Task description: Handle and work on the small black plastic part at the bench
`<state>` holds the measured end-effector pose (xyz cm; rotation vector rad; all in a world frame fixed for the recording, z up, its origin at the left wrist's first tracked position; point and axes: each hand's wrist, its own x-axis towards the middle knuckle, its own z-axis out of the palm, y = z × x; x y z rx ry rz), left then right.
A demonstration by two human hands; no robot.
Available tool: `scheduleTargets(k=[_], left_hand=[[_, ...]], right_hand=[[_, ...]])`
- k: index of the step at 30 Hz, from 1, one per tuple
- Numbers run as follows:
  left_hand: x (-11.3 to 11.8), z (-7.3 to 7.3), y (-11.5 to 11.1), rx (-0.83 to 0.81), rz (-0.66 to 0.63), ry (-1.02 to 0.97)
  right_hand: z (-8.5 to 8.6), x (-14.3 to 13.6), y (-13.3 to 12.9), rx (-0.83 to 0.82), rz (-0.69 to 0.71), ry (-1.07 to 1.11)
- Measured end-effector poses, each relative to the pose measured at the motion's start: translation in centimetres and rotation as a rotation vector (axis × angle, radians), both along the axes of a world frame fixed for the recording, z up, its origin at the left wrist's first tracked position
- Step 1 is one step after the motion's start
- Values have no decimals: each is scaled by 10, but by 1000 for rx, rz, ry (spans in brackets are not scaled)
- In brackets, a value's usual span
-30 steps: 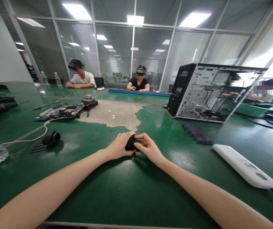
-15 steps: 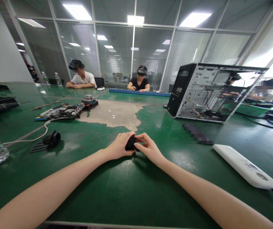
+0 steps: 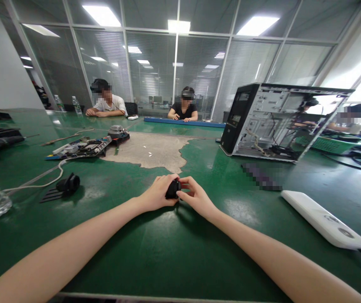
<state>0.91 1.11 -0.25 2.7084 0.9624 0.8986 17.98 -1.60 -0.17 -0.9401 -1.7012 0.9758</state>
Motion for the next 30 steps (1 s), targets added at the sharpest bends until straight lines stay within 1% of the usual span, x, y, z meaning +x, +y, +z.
scheduleTargets(k=[6,14,18,23,30], left_hand=[[0,-1,2,9,-11,-2],[1,2,0,-16,-5,1],[1,1,-1,-22,-8,-8],[1,1,0,-24,-9,-13],[2,1,1,-12,-3,4]], right_hand=[[0,0,-1,50,-18,-7],[1,-1,-1,-30,-42,-36],[1,1,-2,9,-6,-22],[0,1,-2,55,-17,-12],[-2,0,1,-37,-30,-26]])
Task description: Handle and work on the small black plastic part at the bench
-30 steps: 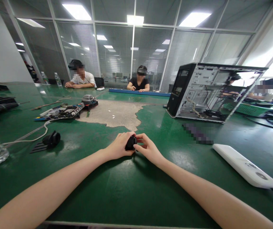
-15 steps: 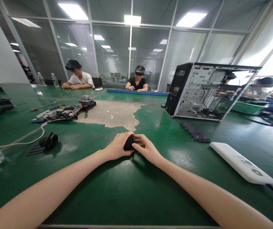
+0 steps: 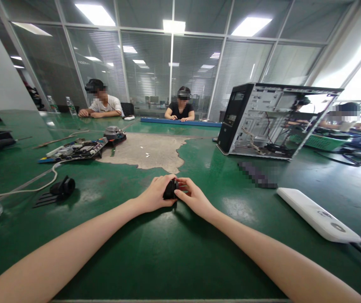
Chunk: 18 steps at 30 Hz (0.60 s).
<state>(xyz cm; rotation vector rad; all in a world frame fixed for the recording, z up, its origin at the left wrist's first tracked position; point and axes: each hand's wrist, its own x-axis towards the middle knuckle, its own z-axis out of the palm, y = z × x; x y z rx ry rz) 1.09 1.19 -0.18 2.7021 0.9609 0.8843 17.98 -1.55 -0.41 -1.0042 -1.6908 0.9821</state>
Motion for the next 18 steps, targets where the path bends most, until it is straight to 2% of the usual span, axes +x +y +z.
scheduleTargets(k=[10,18], left_hand=[[-1,-1,0,-9,-14,-18],[0,1,-1,-12,6,-12]], right_hand=[[2,1,-4,96,27,18],[1,0,0,3,-7,4]])
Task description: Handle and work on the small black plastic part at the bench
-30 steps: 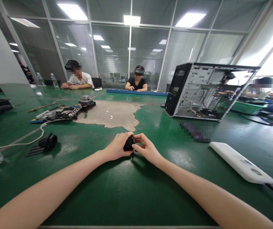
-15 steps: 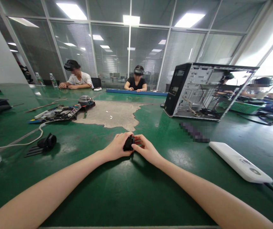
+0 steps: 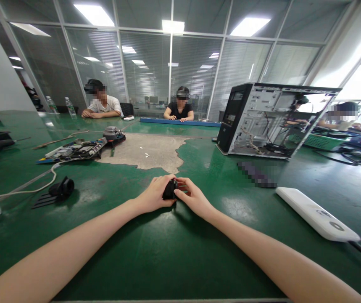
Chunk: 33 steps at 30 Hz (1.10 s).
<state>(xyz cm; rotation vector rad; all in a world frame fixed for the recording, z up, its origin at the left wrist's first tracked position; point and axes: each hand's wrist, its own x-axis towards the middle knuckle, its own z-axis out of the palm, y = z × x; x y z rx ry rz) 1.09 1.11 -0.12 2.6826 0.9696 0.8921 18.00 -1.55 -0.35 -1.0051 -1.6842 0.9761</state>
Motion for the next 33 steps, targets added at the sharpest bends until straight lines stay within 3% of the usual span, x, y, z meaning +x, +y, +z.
scheduleTargets(k=[8,17,25,33], left_hand=[[-1,-1,1,12,-16,-11],[0,-2,1,12,-9,-6],[-1,-1,1,12,-18,-2],[-1,-1,1,12,-14,5]], right_hand=[[2,1,-4,78,41,24],[-1,0,0,-7,3,-6],[2,2,-4,72,48,32],[-2,0,0,10,14,17]])
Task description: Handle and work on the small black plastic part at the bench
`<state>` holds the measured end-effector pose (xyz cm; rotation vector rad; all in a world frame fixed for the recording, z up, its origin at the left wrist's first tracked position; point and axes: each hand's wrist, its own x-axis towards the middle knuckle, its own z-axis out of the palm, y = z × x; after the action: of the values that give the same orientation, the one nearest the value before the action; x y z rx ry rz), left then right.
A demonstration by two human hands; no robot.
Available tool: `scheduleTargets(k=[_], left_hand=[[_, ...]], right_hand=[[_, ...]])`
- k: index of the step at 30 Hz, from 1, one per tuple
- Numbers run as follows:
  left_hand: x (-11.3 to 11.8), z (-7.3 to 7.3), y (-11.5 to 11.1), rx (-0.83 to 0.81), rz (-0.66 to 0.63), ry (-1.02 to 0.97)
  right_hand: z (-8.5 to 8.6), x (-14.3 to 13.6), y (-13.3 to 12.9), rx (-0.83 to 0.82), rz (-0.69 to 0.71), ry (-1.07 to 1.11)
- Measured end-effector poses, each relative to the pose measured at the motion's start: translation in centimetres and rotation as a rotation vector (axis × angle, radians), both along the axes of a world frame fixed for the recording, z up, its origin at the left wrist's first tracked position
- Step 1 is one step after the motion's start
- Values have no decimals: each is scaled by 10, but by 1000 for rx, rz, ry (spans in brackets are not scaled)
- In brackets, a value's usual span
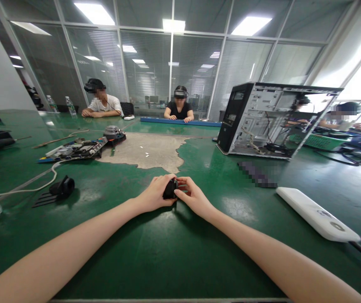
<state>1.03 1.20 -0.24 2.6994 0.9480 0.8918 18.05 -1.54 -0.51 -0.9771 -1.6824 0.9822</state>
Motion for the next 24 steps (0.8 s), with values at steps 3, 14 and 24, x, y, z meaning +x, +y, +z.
scheduleTargets(k=[3,14,24], left_hand=[[0,0,0,3,5,7],[-1,-1,1,9,8,6],[0,1,0,3,3,3]], right_hand=[[2,0,-1,-28,-1,-35],[2,1,-2,74,32,6],[4,-1,-1,25,-6,-50]])
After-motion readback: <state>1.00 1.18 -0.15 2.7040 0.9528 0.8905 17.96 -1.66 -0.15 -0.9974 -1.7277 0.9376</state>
